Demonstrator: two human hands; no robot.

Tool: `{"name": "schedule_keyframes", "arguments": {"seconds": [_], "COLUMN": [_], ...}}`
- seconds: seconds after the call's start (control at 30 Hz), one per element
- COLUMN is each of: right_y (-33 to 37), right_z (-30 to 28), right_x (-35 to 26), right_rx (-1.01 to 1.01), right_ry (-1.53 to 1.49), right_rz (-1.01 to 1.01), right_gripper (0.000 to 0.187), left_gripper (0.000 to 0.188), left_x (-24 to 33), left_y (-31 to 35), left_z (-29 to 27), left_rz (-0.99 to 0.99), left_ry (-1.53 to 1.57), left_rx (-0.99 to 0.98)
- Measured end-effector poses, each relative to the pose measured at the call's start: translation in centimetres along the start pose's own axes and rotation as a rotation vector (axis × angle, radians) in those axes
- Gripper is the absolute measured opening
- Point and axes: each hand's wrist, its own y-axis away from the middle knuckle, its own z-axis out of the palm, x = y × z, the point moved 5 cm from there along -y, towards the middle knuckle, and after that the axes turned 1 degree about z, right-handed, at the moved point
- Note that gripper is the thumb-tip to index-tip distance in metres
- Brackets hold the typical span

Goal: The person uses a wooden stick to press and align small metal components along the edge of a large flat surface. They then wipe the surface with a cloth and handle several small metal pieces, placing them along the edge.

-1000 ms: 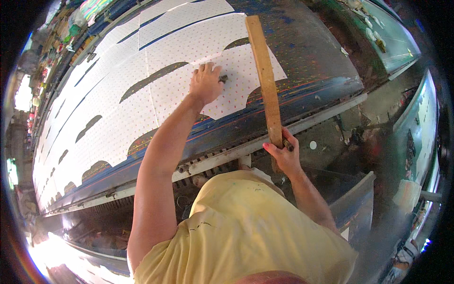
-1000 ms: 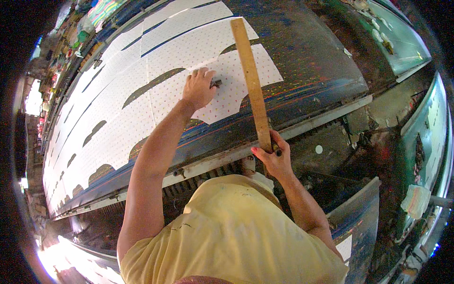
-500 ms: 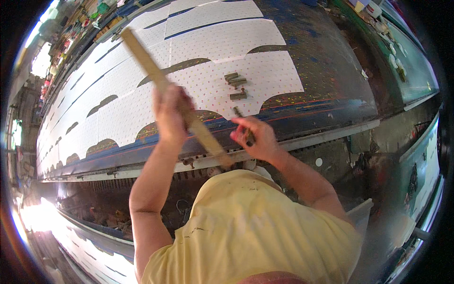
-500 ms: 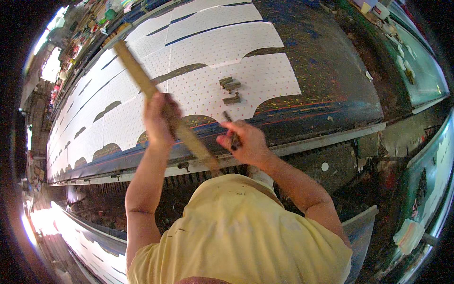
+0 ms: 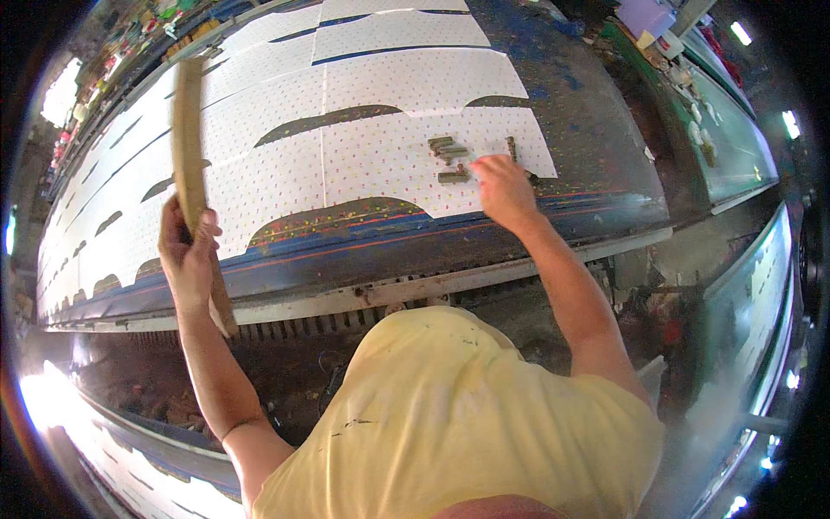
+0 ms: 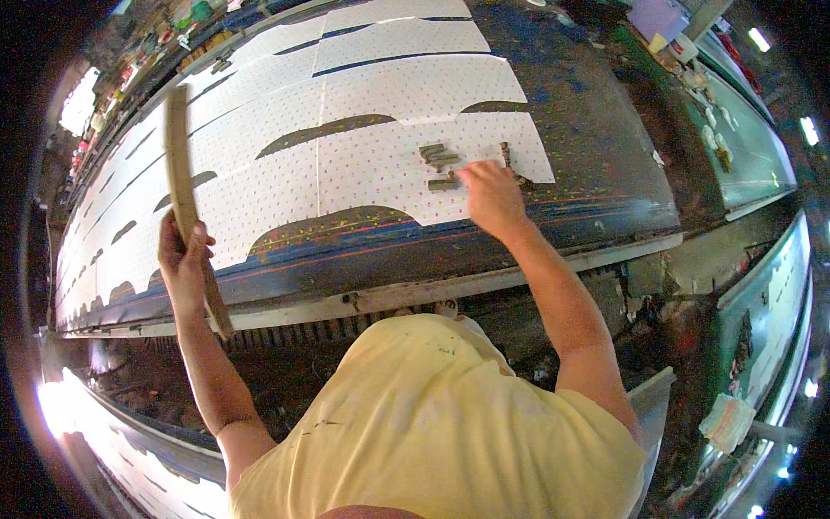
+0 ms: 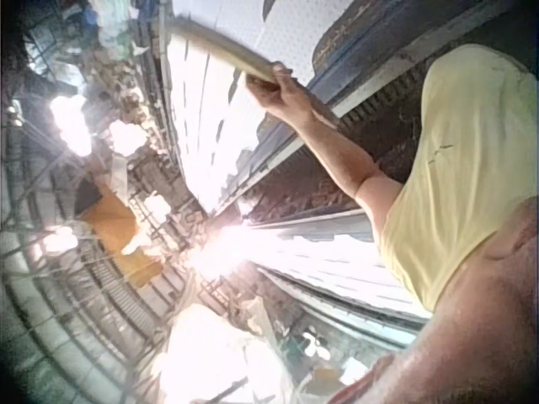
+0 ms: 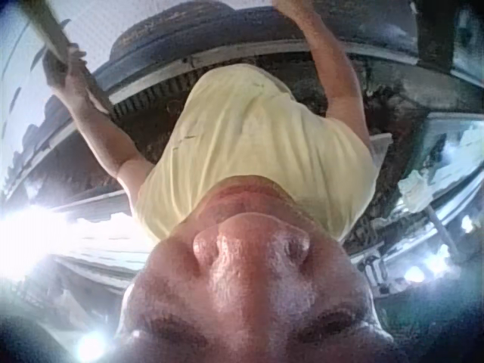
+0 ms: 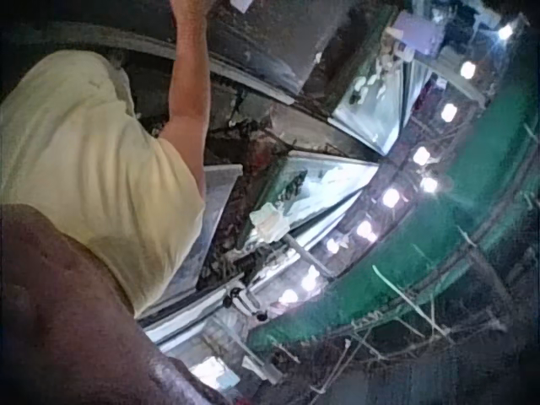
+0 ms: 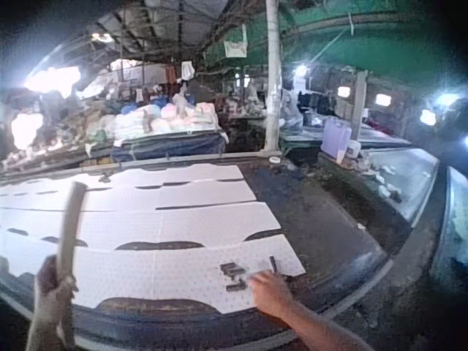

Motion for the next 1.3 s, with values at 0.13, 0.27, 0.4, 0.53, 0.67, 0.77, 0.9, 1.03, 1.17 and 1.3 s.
{"name": "schedule_keyframes", "arguments": {"seconds": [0.13,0.27,0.4,0.53,0.67,0.77,0.9,1.03,1.17,1.3], "right_y": [-1.5,-2.2,-2.1,-0.5,2.1,5.1,12.3,18.4,22.8,26.1], "right_z": [3.1,4.4,3.6,1.9,-2.5,-5.5,-6.4,-9.8,-12.0,-10.2], "right_x": [-4.5,-5.7,-5.8,-3.7,-0.5,3.7,11.3,16.3,18.8,20.1], "right_rx": [-0.098,-0.16,-0.287,-0.168,0.073,0.203,0.325,0.429,0.413,0.438], "right_ry": [0.111,0.277,0.354,0.185,-0.086,-0.334,-0.888,-0.966,-0.91,-1.022], "right_rz": [-0.096,-0.063,-0.013,0.04,0.184,0.284,0.458,0.611,0.8,0.794], "right_gripper": [0.037,0.037,0.026,0.015,0.023,0.027,0.031,0.037,0.047,0.041], "left_gripper": [0.061,0.066,0.065,0.068,0.067,0.064,0.061,0.058,0.056,0.057], "left_x": [-2.4,-1.6,-1.4,-0.3,1.9,4.4,7.6,9.8,10.5,9.0], "left_y": [0.5,1.4,2.4,3.5,4.9,6.6,10.0,13.4,16.5,18.3], "left_z": [2.1,5.0,7.0,8.6,11.9,17.2,26.4,36.0,42.6,44.9], "left_rz": [0.204,0.315,0.317,0.315,0.373,0.299,0.438,0.515,0.584,0.565], "left_ry": [-0.194,-0.541,-0.593,-0.609,-0.612,-0.678,-0.683,-0.664,-0.642,-0.647], "left_rx": [-0.185,-0.419,-0.515,-0.58,-0.61,-0.716,-0.766,-0.872,-0.932,-0.96]}}
